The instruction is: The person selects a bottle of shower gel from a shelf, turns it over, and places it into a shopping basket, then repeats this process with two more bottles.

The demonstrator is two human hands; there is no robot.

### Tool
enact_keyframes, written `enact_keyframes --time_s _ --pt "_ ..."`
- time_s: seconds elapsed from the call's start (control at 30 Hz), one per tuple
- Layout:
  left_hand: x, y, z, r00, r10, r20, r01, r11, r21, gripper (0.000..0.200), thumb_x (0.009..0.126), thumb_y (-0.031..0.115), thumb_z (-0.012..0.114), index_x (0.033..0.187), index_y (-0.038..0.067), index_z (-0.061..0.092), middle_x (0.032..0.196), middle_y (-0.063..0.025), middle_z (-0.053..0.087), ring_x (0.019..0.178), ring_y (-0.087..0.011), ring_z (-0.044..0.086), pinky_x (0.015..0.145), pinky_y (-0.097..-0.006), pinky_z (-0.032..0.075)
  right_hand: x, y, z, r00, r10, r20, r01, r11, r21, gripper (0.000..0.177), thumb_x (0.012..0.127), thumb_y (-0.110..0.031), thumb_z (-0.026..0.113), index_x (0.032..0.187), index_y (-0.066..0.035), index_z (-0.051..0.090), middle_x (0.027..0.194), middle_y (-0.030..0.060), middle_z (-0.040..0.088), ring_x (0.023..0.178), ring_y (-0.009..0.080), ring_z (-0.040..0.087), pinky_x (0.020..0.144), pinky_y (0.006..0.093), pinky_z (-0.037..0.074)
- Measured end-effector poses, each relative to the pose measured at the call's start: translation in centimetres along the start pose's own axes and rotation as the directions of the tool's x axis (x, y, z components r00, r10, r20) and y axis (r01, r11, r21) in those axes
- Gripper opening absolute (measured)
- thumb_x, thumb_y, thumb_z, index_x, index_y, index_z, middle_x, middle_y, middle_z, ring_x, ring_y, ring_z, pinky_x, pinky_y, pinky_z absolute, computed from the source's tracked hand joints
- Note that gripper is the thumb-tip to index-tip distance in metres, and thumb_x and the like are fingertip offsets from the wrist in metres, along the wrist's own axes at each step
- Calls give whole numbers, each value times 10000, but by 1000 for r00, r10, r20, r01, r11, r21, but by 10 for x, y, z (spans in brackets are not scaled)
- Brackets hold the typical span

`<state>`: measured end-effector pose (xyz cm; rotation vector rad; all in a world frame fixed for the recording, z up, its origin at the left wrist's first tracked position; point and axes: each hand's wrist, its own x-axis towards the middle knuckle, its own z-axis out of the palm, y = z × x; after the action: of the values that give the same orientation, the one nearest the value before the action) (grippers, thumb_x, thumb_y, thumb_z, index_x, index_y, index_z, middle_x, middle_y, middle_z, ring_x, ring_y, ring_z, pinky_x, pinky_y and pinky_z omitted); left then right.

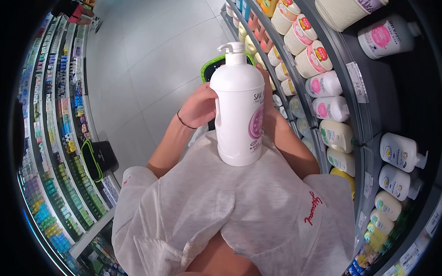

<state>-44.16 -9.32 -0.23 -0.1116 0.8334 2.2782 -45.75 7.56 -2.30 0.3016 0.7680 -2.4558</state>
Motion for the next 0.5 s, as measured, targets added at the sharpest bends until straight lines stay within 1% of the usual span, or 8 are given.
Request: enact_keyframes --time_s 0.07,0.13,0.17,0.23,0.33,0.37,0.43,0.5 --pt "2 -2 -7 1000 2 11 -2 1000 5 141 854 102 521 950 4 553 760 -58 624 665 -129 608 618 -226 493 5 5 -12 1000 -6 5 6 1000 11 496 893 -490 358 977 -52 573 869 80 612 753 163 600 689 282 492" --pt "4 -4 -12 987 32 159 -30 999 -17 98 851 93 528 896 9 551 665 -28 577 601 -113 564 576 -234 467 6 5 -14 982 -133 135 131 991 20 491 900 -483 349 985 -51 567 869 87 611 758 163 600 689 282 498" --pt "5 -4 -11 986 38 160 -36 999 -17 98 851 93 528 896 9 551 665 -28 577 601 -113 564 576 -234 467 5 5 -12 982 -131 139 130 991 17 491 900 -483 349 985 -51 567 869 87 611 758 163 600 689 282 498" --pt "4 -4 -7 971 34 237 11 982 -187 55 842 71 499 871 33 526 595 16 480 514 -85 459 495 -238 391 0 2 9 993 -2 -114 3 1000 8 493 905 -480 340 991 -47 561 863 93 611 747 170 601 688 287 504" --pt "3 -2 -4 978 11 210 46 964 -261 79 807 42 463 875 55 499 572 39 385 483 -65 358 454 -239 308 0 0 13 995 27 -98 -24 999 29 509 903 -489 336 998 -41 558 863 98 611 738 181 603 688 307 510" --pt "2 -3 -5 977 13 211 43 965 -259 79 807 42 463 875 55 499 572 39 385 483 -65 358 454 -239 308 -4 -3 19 995 26 -95 -23 999 27 509 903 -489 336 998 -41 558 863 98 611 738 181 603 688 307 510" --pt "0 -6 -7 989 26 148 24 946 -322 155 771 31 439 913 70 486 578 44 376 479 -56 349 453 -235 300 -20 -13 49 992 113 48 -110 993 -49 507 902 -493 341 1006 -46 557 865 100 609 748 181 603 696 316 511" --pt "-3 -6 -6 988 51 144 -11 964 -265 177 765 29 441 930 72 490 581 46 385 476 -51 346 446 -230 294 -21 -12 50 995 98 31 -96 994 -61 488 904 -484 349 1010 -56 560 870 91 611 762 170 602 710 312 503"
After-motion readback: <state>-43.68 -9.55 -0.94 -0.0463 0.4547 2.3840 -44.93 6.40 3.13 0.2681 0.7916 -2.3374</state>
